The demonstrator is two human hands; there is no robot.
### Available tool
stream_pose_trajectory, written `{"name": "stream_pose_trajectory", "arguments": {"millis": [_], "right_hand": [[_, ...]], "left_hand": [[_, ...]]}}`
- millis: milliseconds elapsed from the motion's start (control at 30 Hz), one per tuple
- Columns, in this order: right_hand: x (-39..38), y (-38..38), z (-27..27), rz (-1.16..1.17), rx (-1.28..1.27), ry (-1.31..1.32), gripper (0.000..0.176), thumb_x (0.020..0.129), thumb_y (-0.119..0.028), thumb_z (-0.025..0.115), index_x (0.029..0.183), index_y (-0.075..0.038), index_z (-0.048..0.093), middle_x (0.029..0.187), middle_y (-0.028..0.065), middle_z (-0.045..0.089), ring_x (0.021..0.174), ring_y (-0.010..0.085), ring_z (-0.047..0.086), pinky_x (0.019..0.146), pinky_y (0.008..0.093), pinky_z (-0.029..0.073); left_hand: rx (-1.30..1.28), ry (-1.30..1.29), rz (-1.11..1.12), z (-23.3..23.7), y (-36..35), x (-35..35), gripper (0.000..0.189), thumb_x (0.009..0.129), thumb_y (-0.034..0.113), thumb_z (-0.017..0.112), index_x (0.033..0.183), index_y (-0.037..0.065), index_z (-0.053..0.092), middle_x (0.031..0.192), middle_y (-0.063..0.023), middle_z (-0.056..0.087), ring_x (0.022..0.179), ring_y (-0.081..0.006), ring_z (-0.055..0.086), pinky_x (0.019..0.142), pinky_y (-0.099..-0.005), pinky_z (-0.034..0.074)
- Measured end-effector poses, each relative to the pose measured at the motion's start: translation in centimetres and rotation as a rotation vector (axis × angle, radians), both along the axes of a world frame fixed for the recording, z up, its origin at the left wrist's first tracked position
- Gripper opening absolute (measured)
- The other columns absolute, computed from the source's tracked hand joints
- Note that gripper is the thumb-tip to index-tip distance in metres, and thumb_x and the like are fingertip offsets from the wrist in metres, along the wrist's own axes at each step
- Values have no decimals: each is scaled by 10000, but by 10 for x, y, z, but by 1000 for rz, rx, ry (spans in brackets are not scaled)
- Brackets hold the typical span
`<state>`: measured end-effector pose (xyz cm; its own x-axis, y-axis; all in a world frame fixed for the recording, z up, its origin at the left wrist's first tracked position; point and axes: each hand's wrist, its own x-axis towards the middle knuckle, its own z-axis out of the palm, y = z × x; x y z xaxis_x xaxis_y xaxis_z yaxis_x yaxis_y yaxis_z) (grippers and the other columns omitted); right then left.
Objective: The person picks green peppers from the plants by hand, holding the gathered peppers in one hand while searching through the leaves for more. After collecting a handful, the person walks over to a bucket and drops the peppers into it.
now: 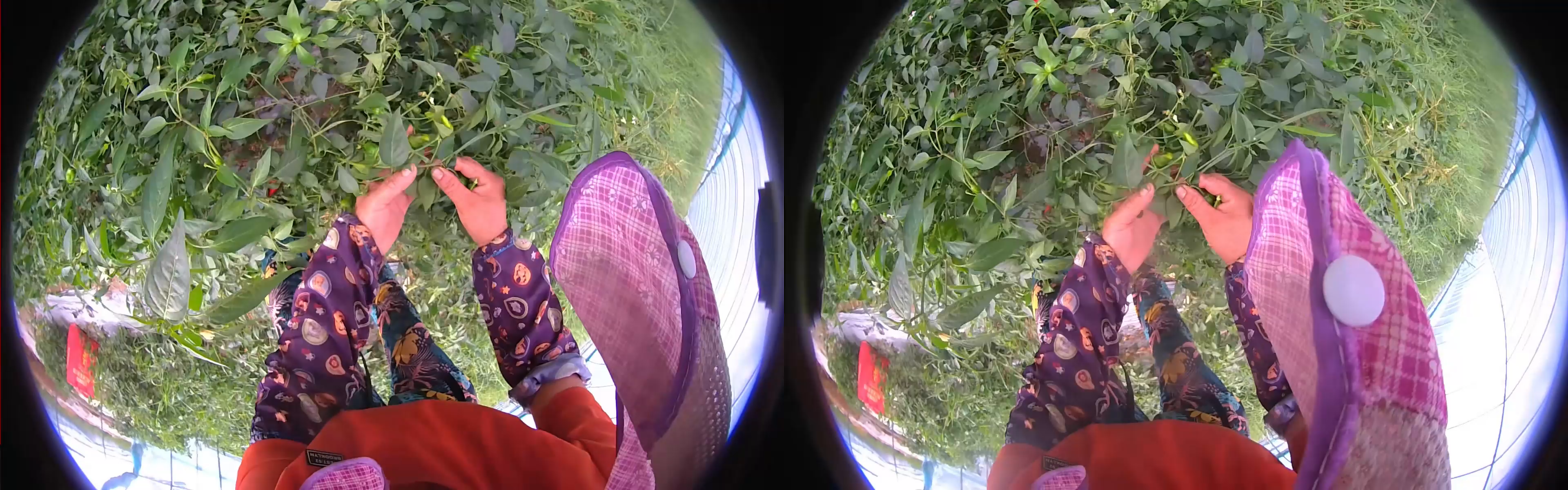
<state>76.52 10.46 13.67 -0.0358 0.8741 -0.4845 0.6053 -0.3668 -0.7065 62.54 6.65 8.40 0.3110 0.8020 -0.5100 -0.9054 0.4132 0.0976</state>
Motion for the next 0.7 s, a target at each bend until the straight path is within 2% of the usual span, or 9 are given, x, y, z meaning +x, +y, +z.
{"name": "stream_pose_trajectory", "arguments": {"millis": [100,167,300,367,400,467,533,600,700], "right_hand": [[0,-16,3,-144,-122,-22,255,837,-192,719,974,13,657,782,13,575,757,86,512,696,239,429],[3,-25,2,-173,-132,19,275,842,-179,710,1028,11,641,786,10,588,764,89,517,703,248,440],[-7,-24,38,41,18,-297,340,863,-109,659,1170,-1,560,841,24,602,778,126,549,714,266,450],[-13,-18,55,-14,343,-383,330,853,-94,660,1150,1,552,833,49,603,751,133,553,706,275,453],[-16,-13,59,-31,402,-316,251,826,-81,676,1055,-14,597,811,76,620,724,148,574,686,291,461],[-22,1,58,78,330,-276,210,819,-75,678,1010,-17,615,811,86,626,724,160,588,683,292,465],[-28,10,50,161,186,-227,107,808,-73,684,900,-27,653,834,97,645,755,201,623,678,294,474],[-30,21,46,127,238,-193,117,817,-83,678,917,-27,651,835,94,641,755,192,619,687,292,474],[-28,46,49,52,316,-176,152,869,-119,667,983,-19,664,842,20,647,772,97,579,686,238,457]], "left_hand": [[-50,88,-127,-2,1,-2,501,948,277,509,1406,123,380,1353,-74,466,1266,-199,412,1060,-415,311],[-130,-7,-164,2,-1,-2,495,938,280,541,1386,111,411,1341,-74,476,1249,-204,427,1063,-399,310],[-73,151,-100,-19,-16,16,488,925,233,568,1368,88,422,1290,-80,518,1230,-208,447,1057,-393,317],[-90,169,-109,-26,-22,21,485,921,223,575,1360,81,427,1272,-82,532,1227,-210,450,1056,-392,317],[-109,235,-118,-30,-24,23,446,917,203,581,1327,78,461,1240,-86,552,1198,-211,475,1036,-384,343],[-121,300,-132,-37,-28,26,407,912,182,586,1295,76,494,1208,-90,571,1170,-213,501,1016,-375,369],[-22,566,-329,-45,-30,27,378,922,182,565,1260,23,506,1262,-100,549,1154,-217,505,1042,-385,357],[13,568,-266,-54,-34,33,367,940,194,516,1259,16,493,1275,-119,530,1162,-237,495,1048,-409,355],[58,254,19,-96,-62,70,368,973,227,410,1256,-1,465,1318,-173,469,1183,-304,463,1054,-479,356]]}}
